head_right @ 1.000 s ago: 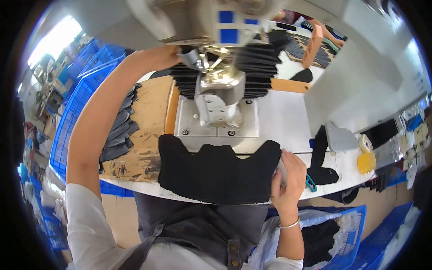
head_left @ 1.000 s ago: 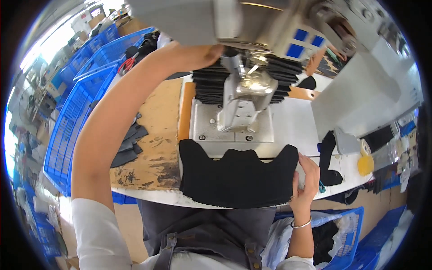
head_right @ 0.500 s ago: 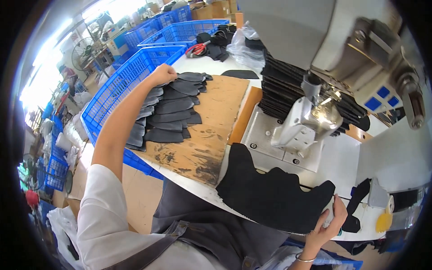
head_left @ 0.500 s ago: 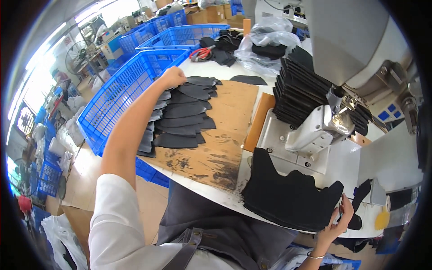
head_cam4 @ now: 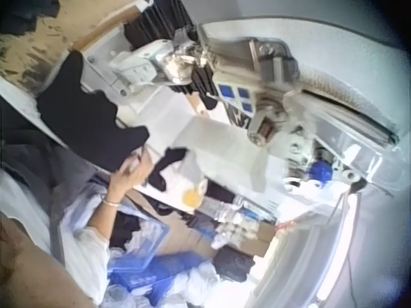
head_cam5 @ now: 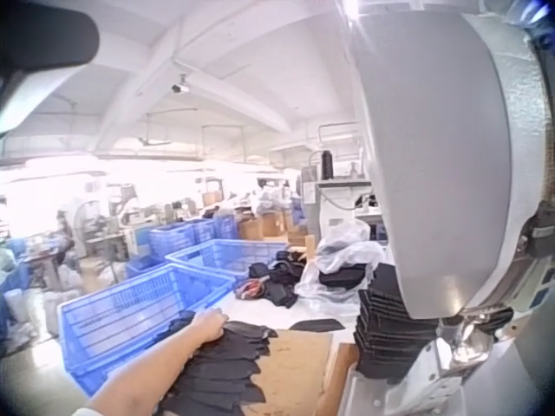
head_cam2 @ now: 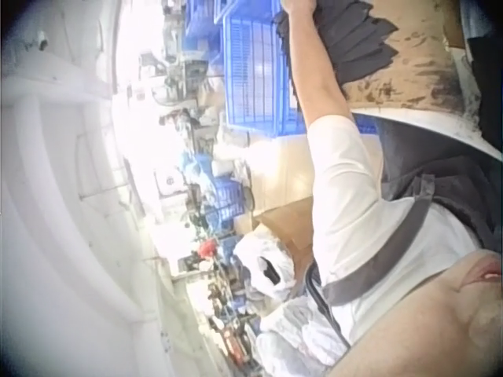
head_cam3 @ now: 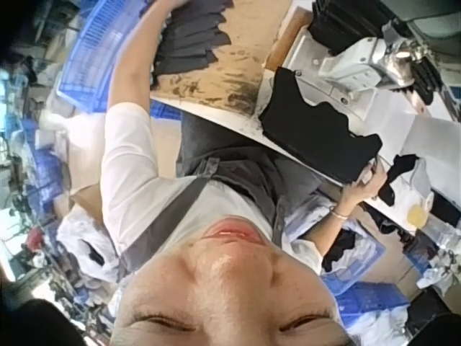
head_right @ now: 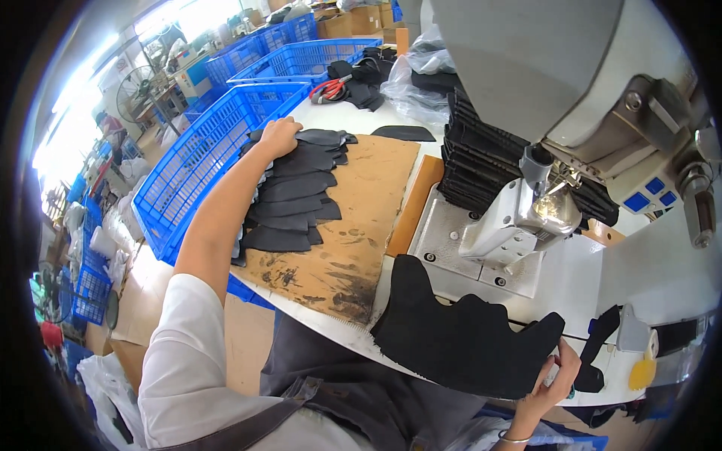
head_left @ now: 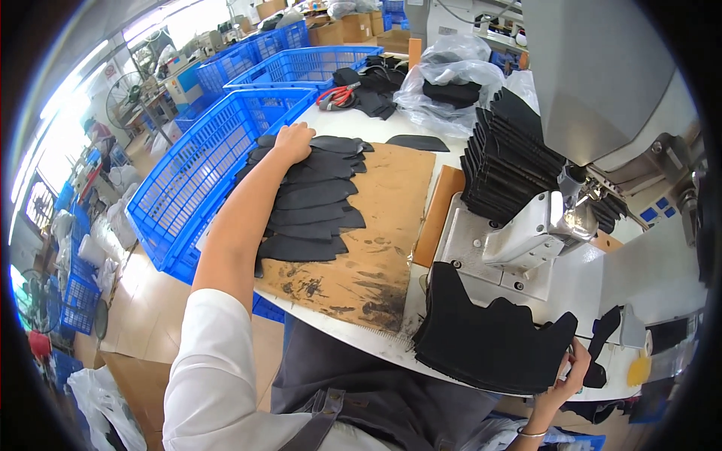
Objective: The worker is aligning, inspecting, and stacking black fabric pieces, which are components of a shoe upper, at a manufacturing workstation.
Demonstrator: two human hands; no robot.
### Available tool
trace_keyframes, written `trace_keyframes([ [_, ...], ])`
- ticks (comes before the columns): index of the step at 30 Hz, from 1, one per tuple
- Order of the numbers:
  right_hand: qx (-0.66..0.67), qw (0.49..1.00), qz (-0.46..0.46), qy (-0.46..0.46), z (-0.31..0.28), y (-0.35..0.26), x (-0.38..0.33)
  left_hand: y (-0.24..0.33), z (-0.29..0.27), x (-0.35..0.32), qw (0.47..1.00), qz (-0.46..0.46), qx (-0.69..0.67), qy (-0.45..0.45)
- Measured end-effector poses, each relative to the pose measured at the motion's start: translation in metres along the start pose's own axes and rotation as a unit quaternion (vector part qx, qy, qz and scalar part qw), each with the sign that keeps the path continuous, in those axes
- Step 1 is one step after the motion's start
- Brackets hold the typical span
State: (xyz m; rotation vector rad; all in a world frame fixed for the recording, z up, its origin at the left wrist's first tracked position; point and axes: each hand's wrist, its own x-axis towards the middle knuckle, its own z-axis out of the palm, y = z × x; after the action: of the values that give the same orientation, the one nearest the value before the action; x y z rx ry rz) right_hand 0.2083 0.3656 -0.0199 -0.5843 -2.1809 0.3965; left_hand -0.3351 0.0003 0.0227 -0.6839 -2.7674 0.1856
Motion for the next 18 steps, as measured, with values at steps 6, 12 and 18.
trace_keyframes([
  [6, 0.015, 1.0, -0.003, 0.007, 0.005, 0.001, 0.003, 0.012, 0.002, 0.016, 0.988, 0.055, 0.141, -0.026],
  [12, 0.025, 1.0, -0.011, 0.005, 0.003, 0.0, 0.003, 0.018, -0.016, 0.028, 0.947, 0.076, -0.121, 0.289],
  [18, 0.199, 0.972, 0.016, 0.126, -0.017, -0.008, -0.001, 0.122, -0.121, -0.021, 0.815, 0.242, -0.303, 0.43],
])
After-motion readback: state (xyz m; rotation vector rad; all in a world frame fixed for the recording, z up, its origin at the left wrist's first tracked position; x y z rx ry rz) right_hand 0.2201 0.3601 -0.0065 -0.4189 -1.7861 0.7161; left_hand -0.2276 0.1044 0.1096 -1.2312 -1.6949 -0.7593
